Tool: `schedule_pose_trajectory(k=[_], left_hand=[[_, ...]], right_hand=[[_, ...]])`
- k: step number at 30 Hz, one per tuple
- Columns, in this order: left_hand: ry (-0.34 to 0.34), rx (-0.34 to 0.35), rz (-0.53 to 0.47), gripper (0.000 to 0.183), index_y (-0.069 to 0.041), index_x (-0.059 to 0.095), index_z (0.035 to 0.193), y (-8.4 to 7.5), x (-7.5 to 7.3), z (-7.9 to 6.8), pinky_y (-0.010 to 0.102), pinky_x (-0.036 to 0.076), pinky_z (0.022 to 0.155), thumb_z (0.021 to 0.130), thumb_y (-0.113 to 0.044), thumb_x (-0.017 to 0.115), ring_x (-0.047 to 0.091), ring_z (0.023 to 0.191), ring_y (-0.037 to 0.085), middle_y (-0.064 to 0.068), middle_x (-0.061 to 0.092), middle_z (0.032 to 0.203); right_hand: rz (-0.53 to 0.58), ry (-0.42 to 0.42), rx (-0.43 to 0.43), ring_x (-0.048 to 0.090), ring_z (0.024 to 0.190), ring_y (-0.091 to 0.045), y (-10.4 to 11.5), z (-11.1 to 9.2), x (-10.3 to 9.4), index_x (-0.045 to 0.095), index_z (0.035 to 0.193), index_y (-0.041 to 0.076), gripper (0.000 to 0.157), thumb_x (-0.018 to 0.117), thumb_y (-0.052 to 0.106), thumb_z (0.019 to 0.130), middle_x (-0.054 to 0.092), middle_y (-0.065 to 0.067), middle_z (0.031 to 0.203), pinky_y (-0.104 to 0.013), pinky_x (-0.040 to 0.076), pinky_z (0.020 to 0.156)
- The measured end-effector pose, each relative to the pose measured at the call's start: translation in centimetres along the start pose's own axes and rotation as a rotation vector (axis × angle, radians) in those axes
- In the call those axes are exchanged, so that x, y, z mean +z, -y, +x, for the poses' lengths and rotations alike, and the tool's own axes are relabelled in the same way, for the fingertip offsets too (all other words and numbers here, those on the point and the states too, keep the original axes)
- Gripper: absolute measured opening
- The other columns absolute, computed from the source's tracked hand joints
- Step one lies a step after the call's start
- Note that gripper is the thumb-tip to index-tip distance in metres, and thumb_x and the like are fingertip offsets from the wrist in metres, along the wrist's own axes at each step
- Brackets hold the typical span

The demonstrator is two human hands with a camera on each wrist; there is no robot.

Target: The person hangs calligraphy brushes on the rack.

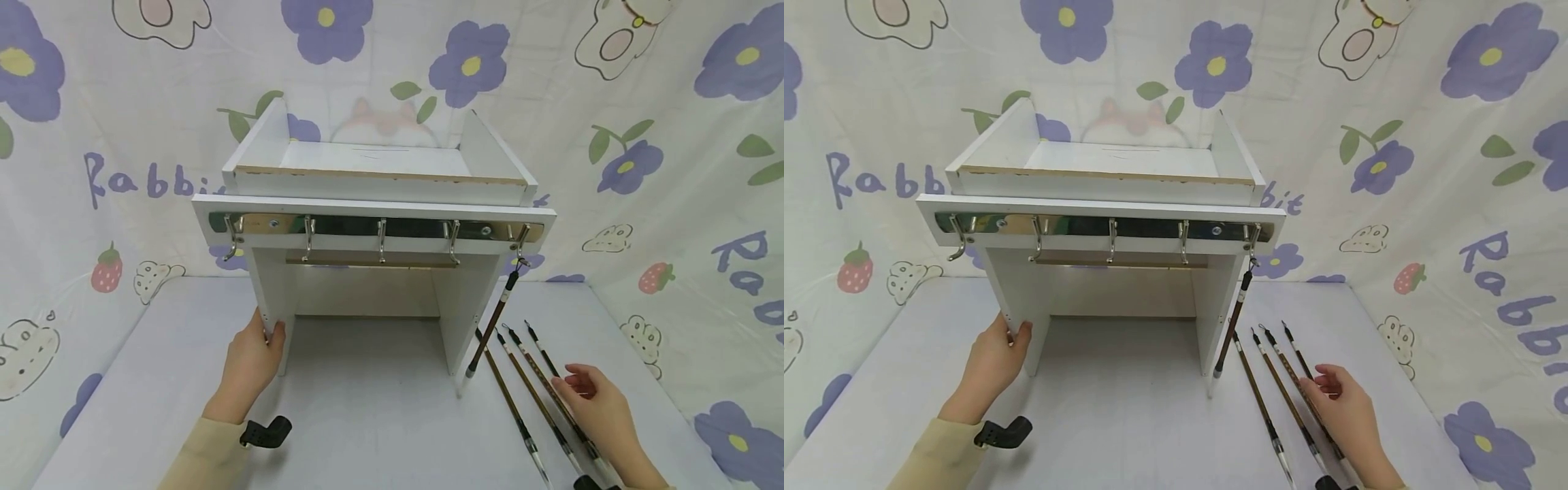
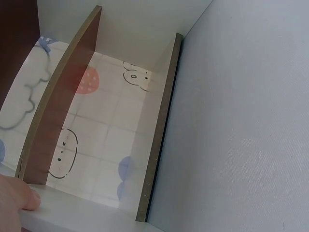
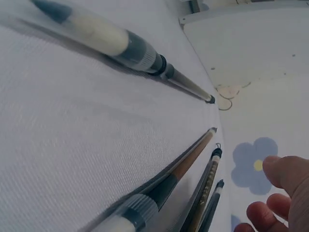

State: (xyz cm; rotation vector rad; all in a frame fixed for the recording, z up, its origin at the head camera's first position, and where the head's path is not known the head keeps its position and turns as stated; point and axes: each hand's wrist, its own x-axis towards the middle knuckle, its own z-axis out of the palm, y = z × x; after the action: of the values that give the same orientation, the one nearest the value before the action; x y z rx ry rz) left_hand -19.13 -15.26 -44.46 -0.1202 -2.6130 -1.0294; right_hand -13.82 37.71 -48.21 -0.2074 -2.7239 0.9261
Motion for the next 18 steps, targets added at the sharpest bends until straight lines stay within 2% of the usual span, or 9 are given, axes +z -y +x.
schedule_pose_trajectory(k=[7,11,15,18], left_hand=[[0.006,-0.005,0.002,0.036,0.002,0.043,0.130,0.0,-0.1,0.0,0.049,0.052,0.060,0.100,-0.018,0.050,0.067,0.082,0.042,0.032,0.064,0.103],[0.001,-0.003,0.005,0.036,0.001,0.044,0.129,0.1,-0.1,0.1,0.049,0.052,0.060,0.100,-0.018,0.050,0.067,0.081,0.042,0.032,0.064,0.102],[0.003,-0.009,0.000,0.035,0.001,0.044,0.128,0.0,-0.1,0.1,0.050,0.052,0.061,0.100,-0.018,0.050,0.067,0.083,0.042,0.032,0.064,0.103],[0.007,-0.020,-0.005,0.035,0.001,0.044,0.129,-0.1,-0.1,0.0,0.050,0.052,0.062,0.100,-0.019,0.050,0.066,0.084,0.043,0.033,0.064,0.104]], right_hand=[[0.072,0.094,0.210,0.060,0.098,-0.026,-1.7,0.8,-0.2,0.059,0.127,0.001,0.063,0.063,0.052,0.090,0.065,-0.017,0.112,-0.027,0.048,0.067],[0.083,0.135,0.301,0.058,0.102,-0.029,-2.5,1.3,0.0,0.058,0.127,0.000,0.067,0.061,0.056,0.089,0.062,-0.019,0.118,-0.030,0.048,0.068],[0.083,0.164,0.356,0.058,0.096,-0.027,-3.2,1.7,0.2,0.059,0.125,-0.002,0.071,0.063,0.057,0.087,0.063,-0.019,0.115,-0.030,0.048,0.065],[0.095,0.198,0.356,0.058,0.095,-0.027,-3.7,1.9,0.1,0.058,0.125,-0.004,0.074,0.064,0.059,0.085,0.063,-0.018,0.114,-0.033,0.048,0.068]])
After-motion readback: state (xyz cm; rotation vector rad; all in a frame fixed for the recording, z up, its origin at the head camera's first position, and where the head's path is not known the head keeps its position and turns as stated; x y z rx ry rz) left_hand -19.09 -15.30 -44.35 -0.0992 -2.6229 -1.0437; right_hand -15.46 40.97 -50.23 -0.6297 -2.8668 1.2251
